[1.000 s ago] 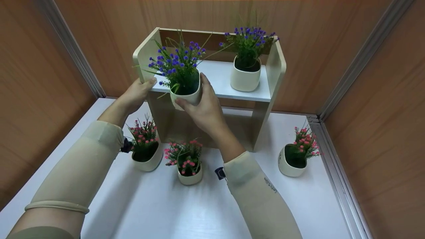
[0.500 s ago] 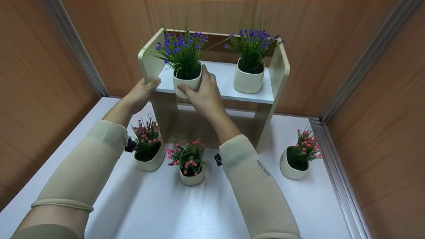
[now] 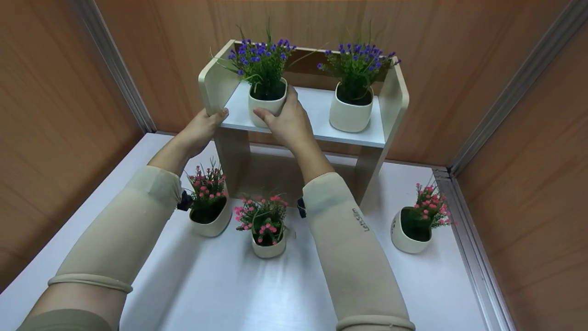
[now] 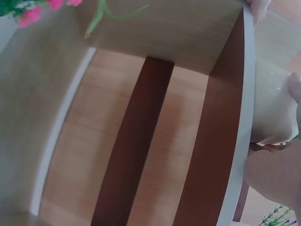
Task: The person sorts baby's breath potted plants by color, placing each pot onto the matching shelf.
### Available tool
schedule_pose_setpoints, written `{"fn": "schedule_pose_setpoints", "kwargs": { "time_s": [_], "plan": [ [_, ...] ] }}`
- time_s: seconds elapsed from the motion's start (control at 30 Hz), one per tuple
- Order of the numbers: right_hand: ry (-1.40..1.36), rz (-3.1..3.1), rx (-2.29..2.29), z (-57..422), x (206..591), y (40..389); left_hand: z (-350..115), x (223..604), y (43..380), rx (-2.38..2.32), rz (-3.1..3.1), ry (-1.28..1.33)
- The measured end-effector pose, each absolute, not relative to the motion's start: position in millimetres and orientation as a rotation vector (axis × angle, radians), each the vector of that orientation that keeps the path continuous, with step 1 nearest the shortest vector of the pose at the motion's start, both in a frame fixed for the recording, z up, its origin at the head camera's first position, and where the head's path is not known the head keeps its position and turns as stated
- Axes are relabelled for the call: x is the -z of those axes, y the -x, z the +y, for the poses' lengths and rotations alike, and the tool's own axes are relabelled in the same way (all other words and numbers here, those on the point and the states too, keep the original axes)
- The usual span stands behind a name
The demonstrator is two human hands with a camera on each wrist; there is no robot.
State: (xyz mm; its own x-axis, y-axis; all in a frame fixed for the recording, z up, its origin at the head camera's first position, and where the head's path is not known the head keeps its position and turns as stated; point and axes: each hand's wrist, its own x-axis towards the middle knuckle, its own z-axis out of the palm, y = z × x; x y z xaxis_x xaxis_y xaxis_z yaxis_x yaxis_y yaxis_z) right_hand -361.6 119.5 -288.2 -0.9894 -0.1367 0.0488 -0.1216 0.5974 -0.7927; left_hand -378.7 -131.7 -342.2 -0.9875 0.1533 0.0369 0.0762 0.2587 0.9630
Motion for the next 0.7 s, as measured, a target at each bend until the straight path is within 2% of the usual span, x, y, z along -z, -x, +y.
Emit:
{"fn": "schedule_pose_setpoints", "kwargs": {
  "time_s": [0.37,0.7],
  "plan": [
    [0.244,2.851,1.325,115.8,285.8,374.9,-134.2,342.3,377.8,-1.848,2.435,-0.211],
    [0.198,2.868,1.303,116.9,290.1,370.5,-135.8,342.3,376.9,-1.818,2.454,-0.185]
  ]
}}
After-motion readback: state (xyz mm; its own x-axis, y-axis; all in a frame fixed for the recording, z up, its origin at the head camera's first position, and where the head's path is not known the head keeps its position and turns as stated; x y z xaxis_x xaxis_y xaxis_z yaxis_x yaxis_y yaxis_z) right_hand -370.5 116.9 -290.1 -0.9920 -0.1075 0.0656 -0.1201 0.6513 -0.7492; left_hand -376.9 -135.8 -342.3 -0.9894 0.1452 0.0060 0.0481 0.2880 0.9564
